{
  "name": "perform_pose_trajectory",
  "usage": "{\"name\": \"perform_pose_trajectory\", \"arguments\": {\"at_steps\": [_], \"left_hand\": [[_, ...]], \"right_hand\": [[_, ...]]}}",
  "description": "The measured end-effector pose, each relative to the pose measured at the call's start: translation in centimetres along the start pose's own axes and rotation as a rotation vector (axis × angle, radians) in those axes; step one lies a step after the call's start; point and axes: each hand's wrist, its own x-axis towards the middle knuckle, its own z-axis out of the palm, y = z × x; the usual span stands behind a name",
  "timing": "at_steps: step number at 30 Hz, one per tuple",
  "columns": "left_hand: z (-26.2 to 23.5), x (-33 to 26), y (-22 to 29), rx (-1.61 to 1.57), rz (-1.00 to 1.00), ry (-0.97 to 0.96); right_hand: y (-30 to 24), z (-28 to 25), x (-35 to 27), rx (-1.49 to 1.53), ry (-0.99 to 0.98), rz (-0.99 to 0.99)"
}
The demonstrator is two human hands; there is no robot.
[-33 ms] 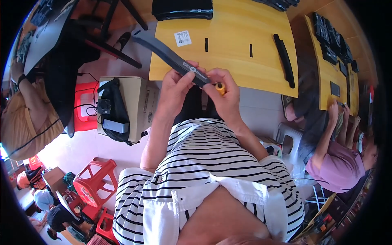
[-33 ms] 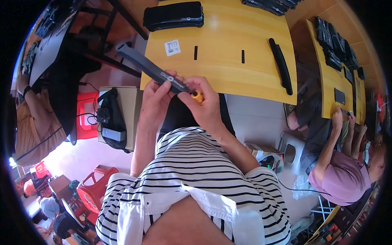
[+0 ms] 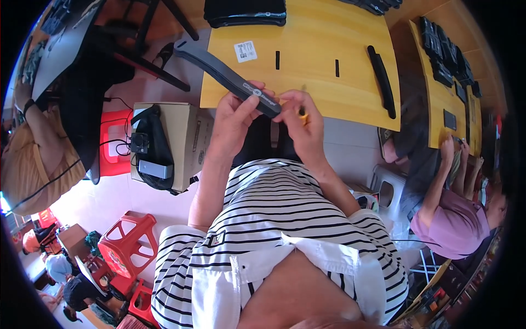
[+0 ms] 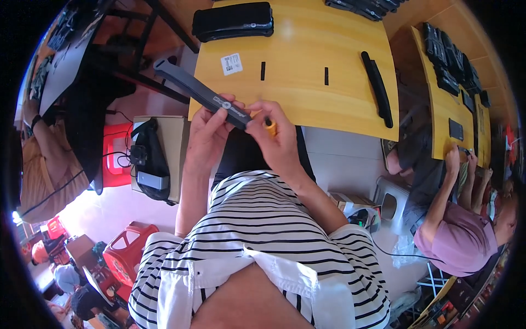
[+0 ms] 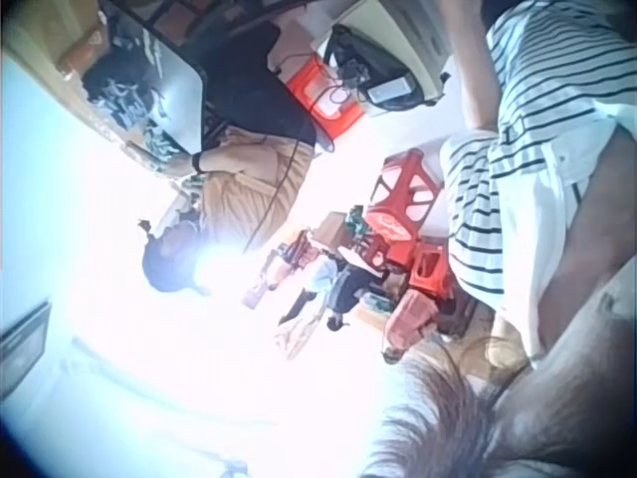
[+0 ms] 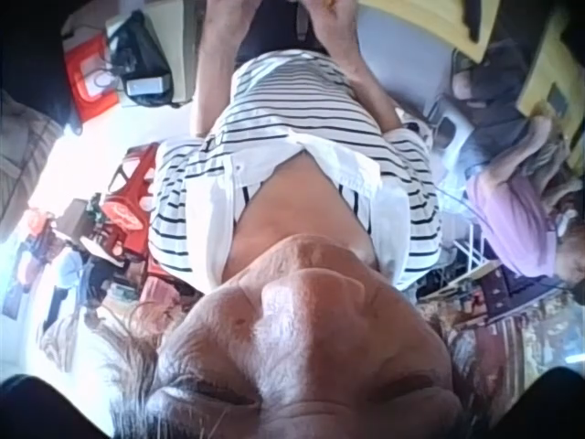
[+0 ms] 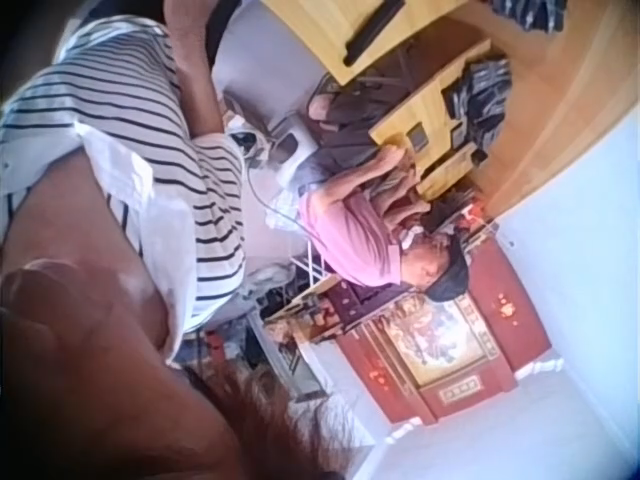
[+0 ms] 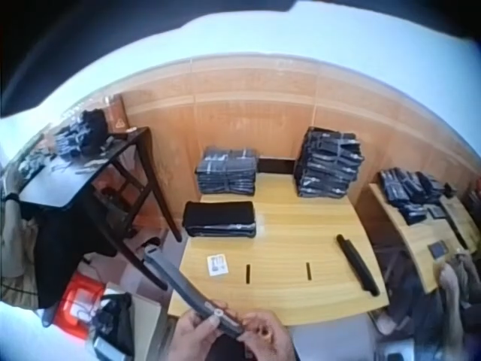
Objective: Assembling leather straps by securing metal hardware components using a small tool.
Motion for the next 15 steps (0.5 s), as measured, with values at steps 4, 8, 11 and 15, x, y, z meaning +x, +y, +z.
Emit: {"name": "perform_pose_trajectory", "arguments": {"at_steps": [4,8,11,15], "left_hand": [[-0.3,0.0,0.7,-0.149,0.009,-0.027],[0.1,0.3,0.8,-0.223,0.026,-0.057],[0.1,0.3,0.8,-0.232,-0.013,-0.043],[0.3,0.3,0.7,-0.183,-0.001,-0.009]], "right_hand": [[-1.5,-1.5,0.2,0.204,-0.06,0.148],[-1.7,-2.2,-0.6,0.196,-0.151,0.164],[-0.7,-2.4,-0.4,0.054,-0.17,0.11],[-0.7,-3.0,-0.1,-0.086,-0.2,0.045]]}}
